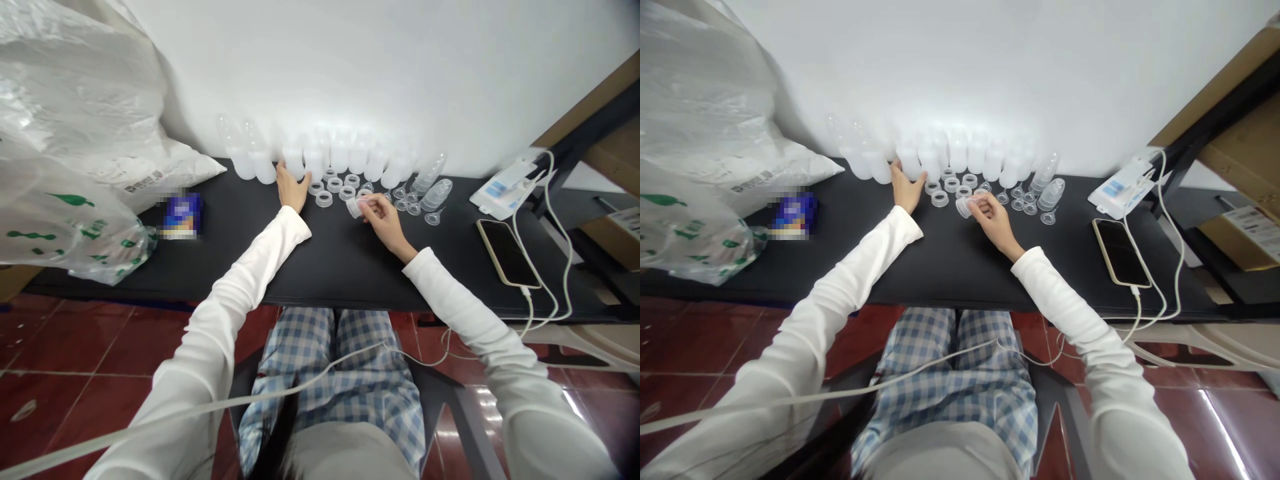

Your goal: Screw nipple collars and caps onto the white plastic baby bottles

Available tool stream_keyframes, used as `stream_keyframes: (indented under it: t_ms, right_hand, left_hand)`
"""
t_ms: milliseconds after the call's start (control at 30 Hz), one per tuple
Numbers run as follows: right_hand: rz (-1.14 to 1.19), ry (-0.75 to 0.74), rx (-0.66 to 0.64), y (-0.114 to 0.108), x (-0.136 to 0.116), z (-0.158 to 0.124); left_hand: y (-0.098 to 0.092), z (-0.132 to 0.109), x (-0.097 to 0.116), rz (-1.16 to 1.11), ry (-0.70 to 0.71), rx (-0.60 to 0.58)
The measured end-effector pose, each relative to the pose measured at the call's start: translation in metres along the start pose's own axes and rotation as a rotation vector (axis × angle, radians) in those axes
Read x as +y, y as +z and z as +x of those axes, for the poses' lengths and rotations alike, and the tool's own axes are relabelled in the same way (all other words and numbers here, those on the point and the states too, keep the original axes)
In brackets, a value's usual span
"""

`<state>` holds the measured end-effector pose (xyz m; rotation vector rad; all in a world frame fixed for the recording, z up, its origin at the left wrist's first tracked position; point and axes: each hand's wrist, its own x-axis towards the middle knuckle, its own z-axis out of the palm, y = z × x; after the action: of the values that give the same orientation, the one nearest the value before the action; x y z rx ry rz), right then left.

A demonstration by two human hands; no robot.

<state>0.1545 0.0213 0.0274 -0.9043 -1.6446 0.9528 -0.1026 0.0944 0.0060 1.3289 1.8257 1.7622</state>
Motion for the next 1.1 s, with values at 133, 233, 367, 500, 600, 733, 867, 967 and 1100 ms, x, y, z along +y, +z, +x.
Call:
stream_keyframes:
  t_ms: [133,233,367,500,600,733,867,967,1100]
  right_hand:
    - [-0.002,0.008,0.015,0.001,0.002,0.000]
    - [0.019,0.010,0.032,-0.001,0.003,0.002]
    - [0.019,-0.002,0.041,-0.006,0.008,0.006]
    - [0.005,-0.051,0.077,-0.012,0.015,0.011]
    - [0.038,-0.079,0.111,-0.018,0.019,0.014]
    - [0.065,-0.080,0.088,-0.025,0.021,0.015]
    - [0.052,-0.077,0.043,-0.032,0.018,0.015]
    - [0.049,-0.076,0.021,-0.035,0.011,0.014]
    - [0.103,-0.044,-0.046,-0.036,0.000,0.011]
  left_hand:
    - [0.001,0.005,-0.004,0.041,-0.048,0.055]
    - [0.000,0.004,-0.002,0.080,-0.070,0.082]
    - [-0.007,-0.008,0.011,0.142,0.019,0.115]
    - [-0.013,-0.027,0.025,0.199,0.405,-0.073]
    - [-0.016,-0.039,0.036,0.300,0.660,-0.323]
    - [-0.021,-0.045,0.048,0.377,0.809,-0.509]
    - [-0.028,-0.044,0.053,0.367,0.834,-0.551]
    - [-0.031,-0.044,0.052,0.328,0.771,-0.633]
    - [-0.030,-0.045,0.049,0.132,0.515,-0.678]
